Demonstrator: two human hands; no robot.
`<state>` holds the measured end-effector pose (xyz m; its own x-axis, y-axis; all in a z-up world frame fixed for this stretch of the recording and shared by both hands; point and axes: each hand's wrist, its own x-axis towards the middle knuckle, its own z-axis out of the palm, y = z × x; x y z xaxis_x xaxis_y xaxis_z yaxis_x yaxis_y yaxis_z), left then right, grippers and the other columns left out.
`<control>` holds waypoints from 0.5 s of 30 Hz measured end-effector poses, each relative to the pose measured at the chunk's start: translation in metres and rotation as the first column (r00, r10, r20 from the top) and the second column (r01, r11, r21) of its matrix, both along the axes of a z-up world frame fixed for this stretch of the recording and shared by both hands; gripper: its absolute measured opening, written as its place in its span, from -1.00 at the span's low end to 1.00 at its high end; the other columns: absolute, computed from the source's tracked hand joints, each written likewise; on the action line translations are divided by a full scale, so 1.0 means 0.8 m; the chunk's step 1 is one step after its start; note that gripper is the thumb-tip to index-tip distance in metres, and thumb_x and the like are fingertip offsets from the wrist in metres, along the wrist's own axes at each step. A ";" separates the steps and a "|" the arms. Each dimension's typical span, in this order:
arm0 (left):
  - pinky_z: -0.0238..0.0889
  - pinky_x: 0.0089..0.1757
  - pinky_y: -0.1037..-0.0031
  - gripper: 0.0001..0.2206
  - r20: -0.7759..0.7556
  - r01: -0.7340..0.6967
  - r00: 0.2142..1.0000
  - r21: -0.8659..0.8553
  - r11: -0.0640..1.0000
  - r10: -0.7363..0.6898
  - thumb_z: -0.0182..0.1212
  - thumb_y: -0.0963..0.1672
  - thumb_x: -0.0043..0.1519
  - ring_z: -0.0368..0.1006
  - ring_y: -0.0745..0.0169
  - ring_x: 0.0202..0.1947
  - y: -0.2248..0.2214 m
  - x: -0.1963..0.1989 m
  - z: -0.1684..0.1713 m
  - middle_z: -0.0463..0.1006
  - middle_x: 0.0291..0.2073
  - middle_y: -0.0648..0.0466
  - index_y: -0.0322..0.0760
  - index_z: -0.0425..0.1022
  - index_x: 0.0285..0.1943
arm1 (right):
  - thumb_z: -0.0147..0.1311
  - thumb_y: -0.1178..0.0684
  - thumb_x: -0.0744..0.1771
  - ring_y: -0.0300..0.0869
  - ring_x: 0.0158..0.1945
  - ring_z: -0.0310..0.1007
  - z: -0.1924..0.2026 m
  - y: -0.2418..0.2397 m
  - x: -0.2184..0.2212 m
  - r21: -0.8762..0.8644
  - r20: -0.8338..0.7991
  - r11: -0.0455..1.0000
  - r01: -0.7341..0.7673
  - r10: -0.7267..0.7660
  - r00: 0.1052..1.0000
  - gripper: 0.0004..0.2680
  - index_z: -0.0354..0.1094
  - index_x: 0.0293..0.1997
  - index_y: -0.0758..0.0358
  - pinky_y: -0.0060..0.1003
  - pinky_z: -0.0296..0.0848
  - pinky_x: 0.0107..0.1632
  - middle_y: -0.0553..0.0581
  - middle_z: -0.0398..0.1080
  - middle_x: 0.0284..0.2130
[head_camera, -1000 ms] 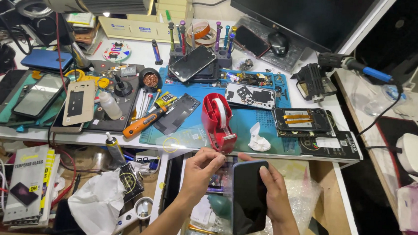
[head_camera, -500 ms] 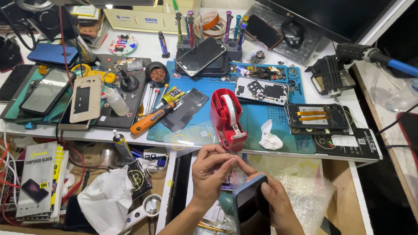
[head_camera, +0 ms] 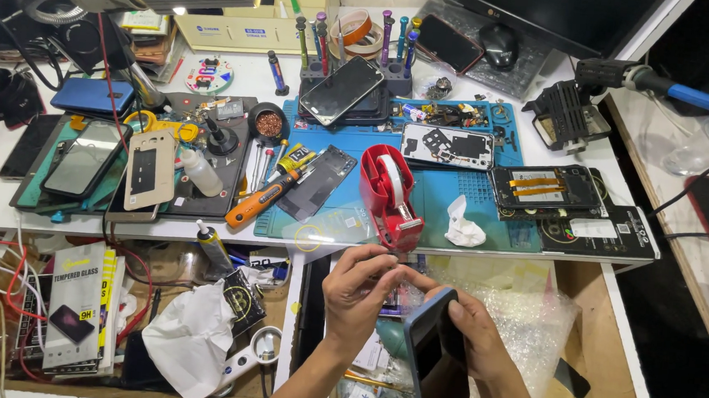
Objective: Cleaning a smartphone screen using a cloth and air blower at a repair station
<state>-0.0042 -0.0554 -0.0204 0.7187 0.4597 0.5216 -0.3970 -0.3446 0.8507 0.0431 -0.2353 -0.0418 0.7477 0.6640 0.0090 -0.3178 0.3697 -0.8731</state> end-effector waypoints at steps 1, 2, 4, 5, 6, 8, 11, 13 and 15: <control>0.56 -0.38 0.64 -0.91 0.000 0.000 1.000 0.002 1.000 0.000 0.39 -0.20 0.19 0.56 0.31 -0.31 -0.001 -0.001 -0.001 0.58 -0.17 -0.02 -0.32 0.65 -0.17 | 0.14 -0.26 0.32 -0.33 -0.48 0.36 0.000 0.001 0.000 0.002 0.000 1.000 0.000 0.000 1.000 -0.66 0.35 -0.32 0.29 -0.47 0.25 -0.43 0.45 0.27 0.36; 0.56 -0.37 0.62 -0.89 -0.052 0.017 0.998 -0.070 0.997 -0.021 0.39 -0.18 0.19 0.57 0.32 -0.34 -0.001 -0.003 -0.001 0.61 -0.19 -0.01 -0.31 0.66 -0.16 | 0.13 -0.27 0.32 -0.33 -0.51 0.34 0.000 0.001 0.000 0.001 0.004 1.000 -0.001 0.001 1.000 -0.65 0.35 -0.33 0.29 -0.47 0.23 -0.44 0.47 0.27 0.36; 0.55 -0.37 0.61 -0.88 -0.103 0.029 0.994 -0.141 0.990 -0.044 0.39 -0.17 0.18 0.58 0.33 -0.37 -0.003 -0.006 0.001 0.64 -0.21 0.00 -0.30 0.67 -0.15 | 0.13 -0.28 0.32 -0.34 -0.53 0.31 0.002 0.003 -0.001 0.001 0.008 1.000 -0.002 0.002 1.000 -0.65 0.34 -0.35 0.29 -0.47 0.20 -0.45 0.49 0.26 0.36; 0.55 -0.40 0.59 -0.87 -0.154 0.044 0.985 -0.243 0.969 -0.083 0.38 -0.15 0.18 0.59 0.30 -0.43 -0.003 -0.007 0.003 0.65 -0.23 -0.01 -0.33 0.67 -0.18 | 0.14 -0.26 0.32 -0.32 -0.51 0.35 0.004 0.004 -0.003 0.009 -0.007 1.000 -0.005 0.005 1.000 -0.65 0.34 -0.35 0.30 -0.46 0.24 -0.42 0.49 0.26 0.36; 0.55 -0.43 0.57 -0.85 -0.200 0.051 0.972 -0.343 0.938 -0.126 0.38 -0.13 0.19 0.60 0.28 -0.50 -0.003 -0.008 0.006 0.65 -0.26 -0.02 -0.36 0.67 -0.21 | 0.15 -0.25 0.32 -0.30 -0.48 0.38 0.005 0.006 -0.004 0.018 -0.023 1.000 -0.008 0.009 1.000 -0.66 0.34 -0.35 0.30 -0.45 0.28 -0.40 0.49 0.25 0.37; 0.59 -0.45 0.55 -0.76 -0.219 0.035 0.971 -0.267 0.963 -0.096 0.23 -0.06 0.26 0.58 0.30 -0.52 -0.001 -0.012 0.020 0.66 -0.25 -0.04 -0.35 0.67 -0.19 | 0.13 -0.21 0.34 -0.21 -0.27 0.46 0.009 0.009 -0.005 0.047 -0.015 0.999 -0.013 0.014 1.000 -0.69 0.38 -0.26 0.30 -0.41 0.34 -0.27 0.52 0.24 0.36; 0.62 -0.47 0.53 -0.63 -0.300 -0.013 0.953 -0.171 0.985 -0.039 0.02 0.02 0.34 0.58 0.31 -0.50 0.013 -0.011 0.017 0.68 -0.20 -0.05 -0.30 0.58 0.05 | 0.11 -0.18 0.36 -0.15 -0.15 0.53 0.013 0.009 -0.007 0.103 -0.032 0.994 -0.029 0.033 0.999 -0.73 0.43 -0.18 0.28 -0.36 0.41 -0.17 0.61 0.23 0.34; 0.62 -0.47 0.53 -0.55 -0.360 -0.049 0.933 -0.151 0.987 -0.009 -0.04 0.04 0.34 0.60 0.30 -0.46 0.028 -0.009 0.006 0.70 -0.16 -0.05 -0.26 0.50 0.26 | 0.11 -0.17 0.36 -0.18 -0.24 0.53 0.015 0.006 -0.006 0.129 -0.055 0.991 -0.045 0.053 0.997 -0.73 0.43 -0.17 0.27 -0.35 0.42 -0.20 0.66 0.23 0.32; 0.62 -0.38 0.49 -0.45 -0.331 0.205 0.881 -0.380 0.902 -0.339 -0.04 0.11 0.31 0.66 0.16 -0.36 0.048 -0.007 -0.007 0.64 -0.15 -0.12 -0.39 0.56 0.19 | 0.12 -0.18 0.35 -0.31 -0.42 0.45 0.016 0.004 -0.005 0.080 -0.038 0.996 -0.027 0.030 0.999 -0.74 0.41 -0.19 0.25 -0.46 0.36 -0.31 0.58 0.26 0.34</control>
<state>-0.0096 -0.0171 -0.0257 0.9498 0.3104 0.0387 -0.0571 0.0505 0.9971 0.0389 -0.2319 -0.0288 0.7291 0.6836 0.0333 -0.3629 0.4275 -0.8280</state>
